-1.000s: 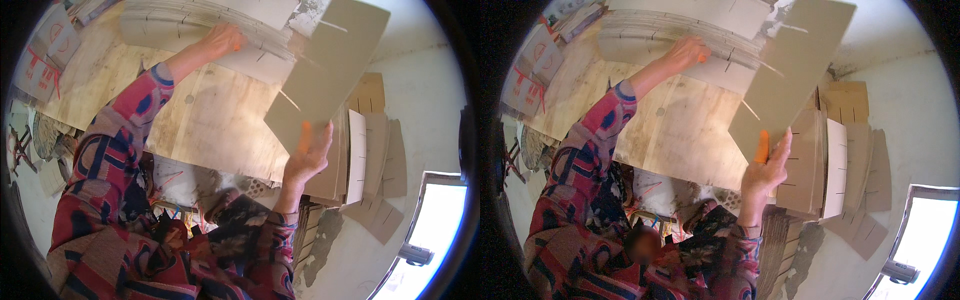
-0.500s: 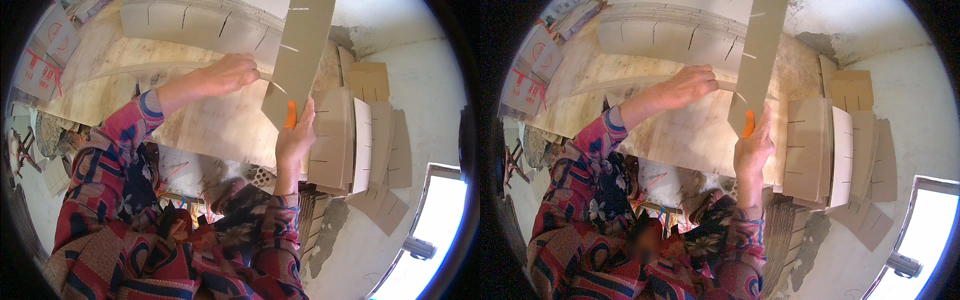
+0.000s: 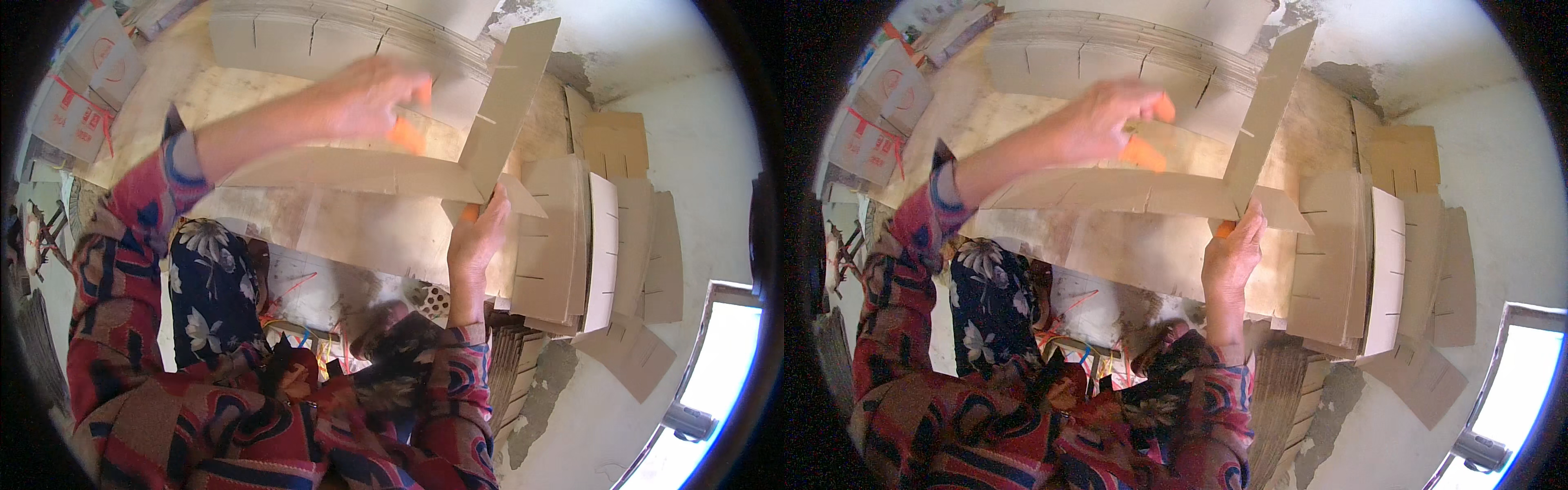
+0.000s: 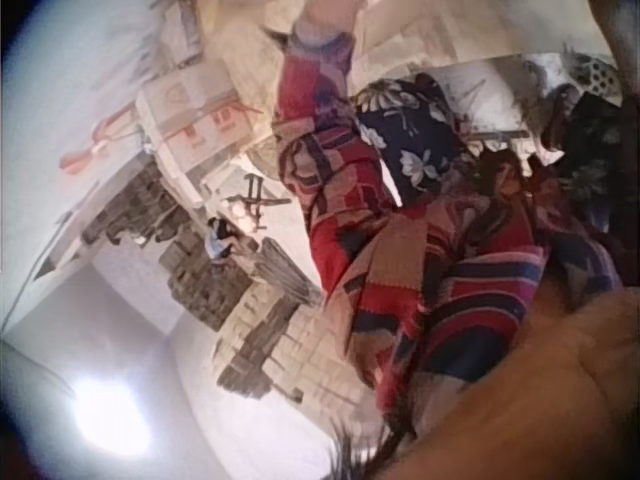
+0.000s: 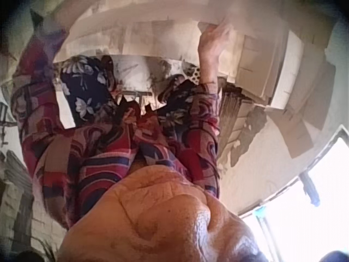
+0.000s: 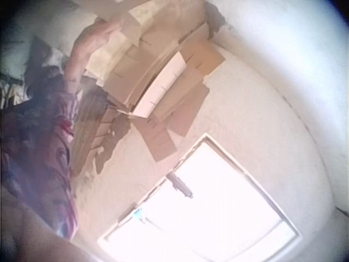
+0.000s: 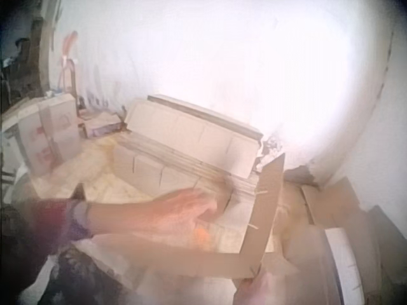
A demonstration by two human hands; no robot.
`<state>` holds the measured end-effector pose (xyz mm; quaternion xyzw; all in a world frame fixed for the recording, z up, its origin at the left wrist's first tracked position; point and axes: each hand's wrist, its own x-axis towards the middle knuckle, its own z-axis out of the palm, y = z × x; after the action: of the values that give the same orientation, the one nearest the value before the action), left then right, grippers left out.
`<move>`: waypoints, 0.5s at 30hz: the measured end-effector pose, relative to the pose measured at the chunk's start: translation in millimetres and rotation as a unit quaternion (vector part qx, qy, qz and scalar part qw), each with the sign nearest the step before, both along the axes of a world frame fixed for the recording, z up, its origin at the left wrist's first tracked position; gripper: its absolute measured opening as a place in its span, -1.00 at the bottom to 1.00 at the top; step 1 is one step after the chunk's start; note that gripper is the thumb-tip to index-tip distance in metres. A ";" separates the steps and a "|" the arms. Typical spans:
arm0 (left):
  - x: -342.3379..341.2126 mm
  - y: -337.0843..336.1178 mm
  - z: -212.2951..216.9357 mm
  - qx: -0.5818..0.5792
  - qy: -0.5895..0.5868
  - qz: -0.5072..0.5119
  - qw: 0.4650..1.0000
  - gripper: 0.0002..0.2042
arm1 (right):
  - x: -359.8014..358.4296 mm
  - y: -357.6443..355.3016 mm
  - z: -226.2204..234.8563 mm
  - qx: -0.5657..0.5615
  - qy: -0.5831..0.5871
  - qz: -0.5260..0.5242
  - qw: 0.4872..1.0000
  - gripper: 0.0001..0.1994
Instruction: The person is sitting on the floor assembling a cardboard structure. They repeatedly fold and interlock pre-cut cardboard pieces to form a grid-like box or tray, handling the pieces one at a time.
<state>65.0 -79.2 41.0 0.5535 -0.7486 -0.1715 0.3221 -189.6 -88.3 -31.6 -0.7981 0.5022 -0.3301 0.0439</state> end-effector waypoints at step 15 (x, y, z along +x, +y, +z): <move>63.2 -123.1 -94.6 -0.135 -0.283 0.152 0.937 -0.83 | 21.5 9.9 5.6 0.000 -0.086 0.058 0.995 -0.48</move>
<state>128.2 -202.3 -53.6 0.6377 -0.7320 0.1458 0.1904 -168.1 -78.4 -26.0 -0.7944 0.4496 -0.3945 0.1060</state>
